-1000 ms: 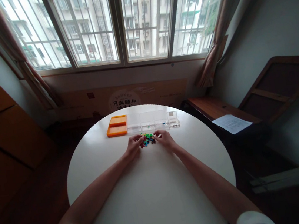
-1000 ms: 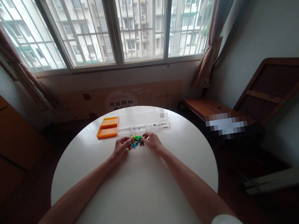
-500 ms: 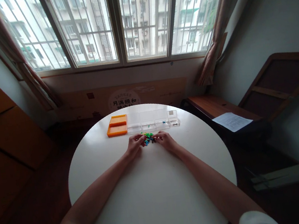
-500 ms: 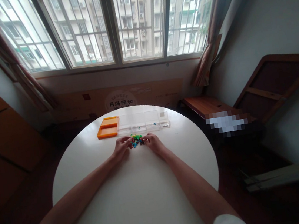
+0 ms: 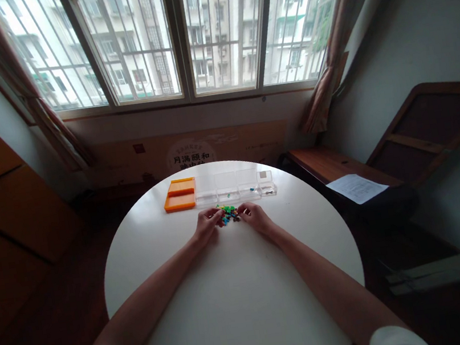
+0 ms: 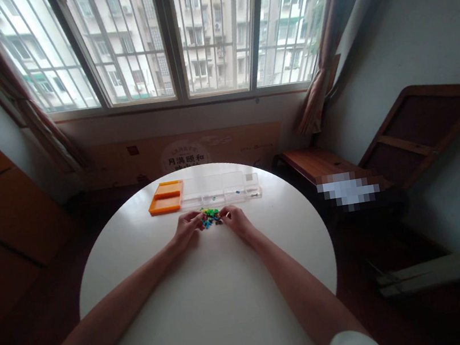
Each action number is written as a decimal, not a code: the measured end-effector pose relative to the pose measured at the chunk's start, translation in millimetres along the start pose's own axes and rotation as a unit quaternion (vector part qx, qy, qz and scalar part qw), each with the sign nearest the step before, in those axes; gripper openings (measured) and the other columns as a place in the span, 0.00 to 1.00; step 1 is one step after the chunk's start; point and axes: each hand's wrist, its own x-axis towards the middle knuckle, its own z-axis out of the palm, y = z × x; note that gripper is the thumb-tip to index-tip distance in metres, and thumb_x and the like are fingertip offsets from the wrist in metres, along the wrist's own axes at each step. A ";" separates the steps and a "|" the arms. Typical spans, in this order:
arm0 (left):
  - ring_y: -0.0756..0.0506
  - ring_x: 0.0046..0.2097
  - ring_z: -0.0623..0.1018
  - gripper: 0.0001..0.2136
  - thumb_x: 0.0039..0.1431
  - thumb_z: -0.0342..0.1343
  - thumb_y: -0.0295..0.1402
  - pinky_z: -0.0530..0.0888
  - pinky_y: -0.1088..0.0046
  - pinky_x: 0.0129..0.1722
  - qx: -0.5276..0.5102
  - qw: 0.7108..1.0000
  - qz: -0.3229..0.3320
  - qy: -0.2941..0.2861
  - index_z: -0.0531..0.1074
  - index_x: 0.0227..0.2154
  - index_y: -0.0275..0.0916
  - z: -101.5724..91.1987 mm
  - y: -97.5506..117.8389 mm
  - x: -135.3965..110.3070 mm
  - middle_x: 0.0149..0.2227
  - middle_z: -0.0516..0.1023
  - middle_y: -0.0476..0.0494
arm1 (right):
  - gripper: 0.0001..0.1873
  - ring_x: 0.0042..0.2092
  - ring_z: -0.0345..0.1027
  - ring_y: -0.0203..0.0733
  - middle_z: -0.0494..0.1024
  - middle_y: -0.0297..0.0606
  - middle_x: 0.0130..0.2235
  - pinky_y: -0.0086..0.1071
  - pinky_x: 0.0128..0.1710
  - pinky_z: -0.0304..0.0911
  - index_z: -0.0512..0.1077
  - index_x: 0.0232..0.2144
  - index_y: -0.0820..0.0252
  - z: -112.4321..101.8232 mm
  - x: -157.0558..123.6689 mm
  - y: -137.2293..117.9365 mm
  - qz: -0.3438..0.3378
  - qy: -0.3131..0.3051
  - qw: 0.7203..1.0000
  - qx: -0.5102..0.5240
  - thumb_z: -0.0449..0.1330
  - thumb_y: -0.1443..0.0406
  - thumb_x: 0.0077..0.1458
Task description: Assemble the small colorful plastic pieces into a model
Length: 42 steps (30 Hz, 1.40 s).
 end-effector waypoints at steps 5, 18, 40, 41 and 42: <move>0.51 0.20 0.72 0.16 0.43 0.61 0.41 0.70 0.74 0.21 -0.011 1.000 -0.004 -0.020 0.73 0.28 0.31 -0.5 0.2 -0.5 0.25 0.75 0.43 | 0.09 0.23 0.65 0.33 0.72 0.34 0.25 0.26 0.23 0.61 0.69 0.30 0.63 7.8 0.6 -15.2 0.029 0.015 0.988 0.149 0.58 0.63 0.44; 0.50 0.24 0.73 0.14 0.44 0.62 0.38 0.70 0.75 0.24 0.013 0.997 0.007 -0.071 0.73 0.30 0.31 -0.4 3.5 -3.4 0.24 0.75 0.43 | 0.11 0.27 0.69 0.36 0.74 0.33 0.25 0.28 0.24 0.65 0.69 0.27 0.62 23.7 -6.2 -24.5 0.043 -0.022 0.941 0.335 0.63 0.62 0.40; 0.50 0.24 0.74 0.16 0.44 0.62 0.39 0.72 0.75 0.21 0.047 0.997 0.009 -0.063 0.72 0.32 0.31 -3.1 -3.5 -1.7 0.24 0.75 0.44 | 0.13 0.26 0.69 0.36 0.74 0.34 0.25 0.27 0.21 0.64 0.71 0.31 0.63 26.8 -5.4 -21.5 0.053 -0.014 0.934 0.352 0.63 0.61 0.41; 0.50 0.24 0.73 0.16 0.43 0.62 0.39 0.72 0.75 0.21 0.047 0.997 0.008 -0.065 0.72 0.32 0.31 -3.1 -3.5 -1.7 0.24 0.75 0.44 | 0.13 0.26 0.69 0.36 0.74 0.35 0.25 0.27 0.21 0.64 0.71 0.31 0.63 27.2 -5.3 -20.7 0.054 -0.014 0.934 0.353 0.63 0.61 0.42; 0.50 0.24 0.73 0.16 0.43 0.62 0.39 0.72 0.75 0.21 0.045 0.997 0.007 -0.067 0.72 0.32 0.31 -3.1 -3.5 -1.7 0.24 0.75 0.44 | 0.13 0.26 0.69 0.36 0.74 0.35 0.25 0.27 0.21 0.65 0.71 0.31 0.63 27.5 -5.1 -20.1 0.055 -0.014 0.934 0.353 0.62 0.61 0.42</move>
